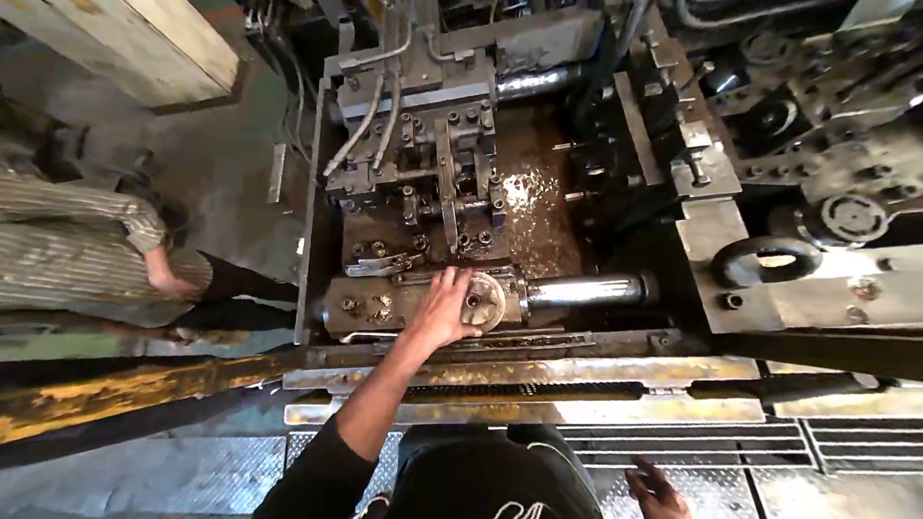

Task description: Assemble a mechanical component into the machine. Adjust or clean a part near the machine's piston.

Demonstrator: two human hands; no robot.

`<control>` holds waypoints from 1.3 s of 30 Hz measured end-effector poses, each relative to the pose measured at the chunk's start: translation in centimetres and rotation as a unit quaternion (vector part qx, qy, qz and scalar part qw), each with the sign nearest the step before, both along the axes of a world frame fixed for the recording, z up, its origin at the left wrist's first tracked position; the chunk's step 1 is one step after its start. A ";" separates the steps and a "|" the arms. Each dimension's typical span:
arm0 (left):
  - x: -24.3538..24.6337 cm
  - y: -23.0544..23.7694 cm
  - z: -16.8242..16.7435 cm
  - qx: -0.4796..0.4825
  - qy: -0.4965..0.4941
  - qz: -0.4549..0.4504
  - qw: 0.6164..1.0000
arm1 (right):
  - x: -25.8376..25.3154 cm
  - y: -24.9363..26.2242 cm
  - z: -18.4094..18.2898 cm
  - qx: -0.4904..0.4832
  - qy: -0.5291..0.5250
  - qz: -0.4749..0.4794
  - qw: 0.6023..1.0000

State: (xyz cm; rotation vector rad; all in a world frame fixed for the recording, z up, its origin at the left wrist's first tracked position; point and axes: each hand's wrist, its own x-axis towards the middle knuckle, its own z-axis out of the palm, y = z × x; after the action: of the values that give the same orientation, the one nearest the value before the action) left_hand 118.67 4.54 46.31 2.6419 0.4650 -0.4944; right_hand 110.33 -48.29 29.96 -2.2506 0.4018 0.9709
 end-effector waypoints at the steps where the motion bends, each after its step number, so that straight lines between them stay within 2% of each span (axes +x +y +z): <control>1: -0.4 0.5 -0.5 0.006 0.003 -0.002 1.000 | -0.2 0.4 0.2 0.003 -0.001 -0.005 1.000; 11: -0.5 0.7 -3.0 0.020 -0.049 -0.018 0.998 | -1.3 1.6 1.8 0.002 0.005 -0.019 1.000; 14: -0.5 0.7 -3.4 0.009 -0.079 -0.015 0.997 | -1.4 1.4 2.4 -0.009 -0.012 0.030 0.999; 17: -0.9 0.9 -3.5 0.004 -0.081 -0.008 0.997 | -0.1 3.3 4.7 0.007 -0.045 0.103 0.994; 22: -2.8 1.1 -4.3 -0.020 -0.092 0.044 0.995 | 3.7 11.5 9.9 0.107 -0.179 0.167 0.964; 26: -4.9 1.7 -4.9 -0.080 -0.110 0.108 0.985 | 7.6 18.8 11.8 0.194 -0.312 0.245 0.897; 30: -6.3 2.1 -5.2 -0.134 -0.110 0.149 0.973 | 11.6 25.9 13.2 0.144 -0.347 0.343 0.861; 35: -6.1 1.7 -4.6 -0.190 -0.116 0.198 0.955 | 15.6 34.3 14.6 0.049 -0.306 0.438 0.844; 39: -6.0 0.6 -4.3 -0.194 -0.113 0.230 0.947 | 16.2 38.0 14.0 -0.048 -0.314 0.501 0.805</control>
State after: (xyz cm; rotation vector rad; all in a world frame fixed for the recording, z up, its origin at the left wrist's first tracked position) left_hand 112.70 5.15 41.97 2.0869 0.7922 -0.1136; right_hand 126.52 -10.25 44.00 -2.6863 -1.1641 0.5461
